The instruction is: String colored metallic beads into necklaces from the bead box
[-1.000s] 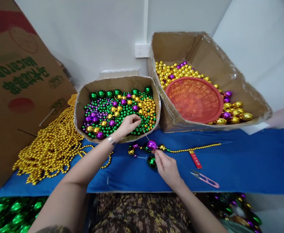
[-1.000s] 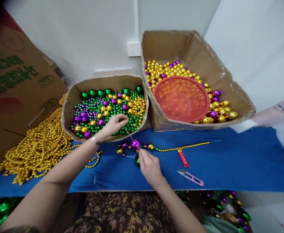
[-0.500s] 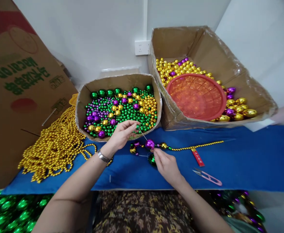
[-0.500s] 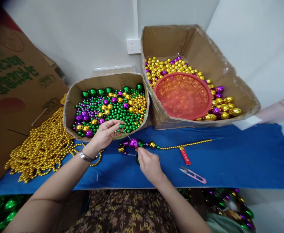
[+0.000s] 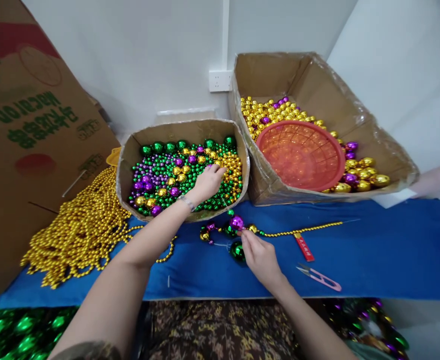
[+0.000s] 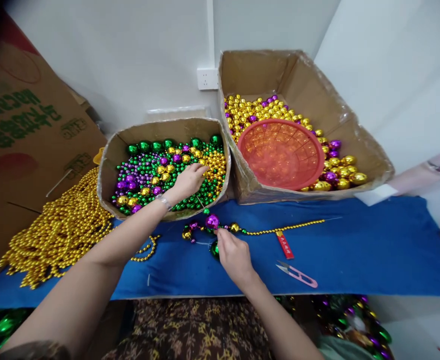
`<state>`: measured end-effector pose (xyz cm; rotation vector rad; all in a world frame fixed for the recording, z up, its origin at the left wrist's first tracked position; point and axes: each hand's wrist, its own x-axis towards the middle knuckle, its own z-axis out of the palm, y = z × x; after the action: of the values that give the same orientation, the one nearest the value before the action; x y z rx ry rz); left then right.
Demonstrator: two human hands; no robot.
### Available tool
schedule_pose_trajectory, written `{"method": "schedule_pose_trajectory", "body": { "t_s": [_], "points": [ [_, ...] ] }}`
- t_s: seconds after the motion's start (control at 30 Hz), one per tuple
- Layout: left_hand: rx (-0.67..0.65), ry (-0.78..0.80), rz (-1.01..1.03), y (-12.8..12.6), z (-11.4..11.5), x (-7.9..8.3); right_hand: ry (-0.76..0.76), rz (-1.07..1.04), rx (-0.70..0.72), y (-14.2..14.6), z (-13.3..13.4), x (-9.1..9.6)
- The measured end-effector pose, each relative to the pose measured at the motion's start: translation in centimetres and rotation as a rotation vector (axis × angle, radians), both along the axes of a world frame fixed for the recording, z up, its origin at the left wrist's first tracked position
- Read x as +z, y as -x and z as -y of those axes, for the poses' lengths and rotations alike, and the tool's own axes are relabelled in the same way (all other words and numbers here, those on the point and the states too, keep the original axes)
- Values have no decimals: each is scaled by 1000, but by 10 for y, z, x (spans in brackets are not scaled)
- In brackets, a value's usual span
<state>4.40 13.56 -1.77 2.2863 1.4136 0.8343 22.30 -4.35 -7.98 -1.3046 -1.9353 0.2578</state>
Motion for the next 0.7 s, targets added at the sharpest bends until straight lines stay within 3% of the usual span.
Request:
{"method": "schedule_pose_trajectory", "body": {
  "t_s": [0.1, 0.17, 0.23, 0.4, 0.47, 0.53, 0.7],
  "points": [
    [-21, 4, -209, -8, -21, -8, 2, -2, -9, -1, 0, 0],
    [5, 8, -192, -8, -23, -9, -6, -6, -18, -2, 1, 1],
    [51, 77, 0, -4, -16, -8, -10, -18, -23, -4, 1, 2],
    [45, 618, 1010, 10, 27, 3, 26, -40, 1, -2, 2, 3],
    [31, 711, 1251, 14, 46, 6, 45, -31, 14, 1, 2, 2],
    [41, 723, 1343, 15, 61, 6, 51, -22, 27, 3, 2, 2],
    [63, 720, 1342, 14, 77, 5, 54, -15, 37, 5, 2, 1]
  ]
}}
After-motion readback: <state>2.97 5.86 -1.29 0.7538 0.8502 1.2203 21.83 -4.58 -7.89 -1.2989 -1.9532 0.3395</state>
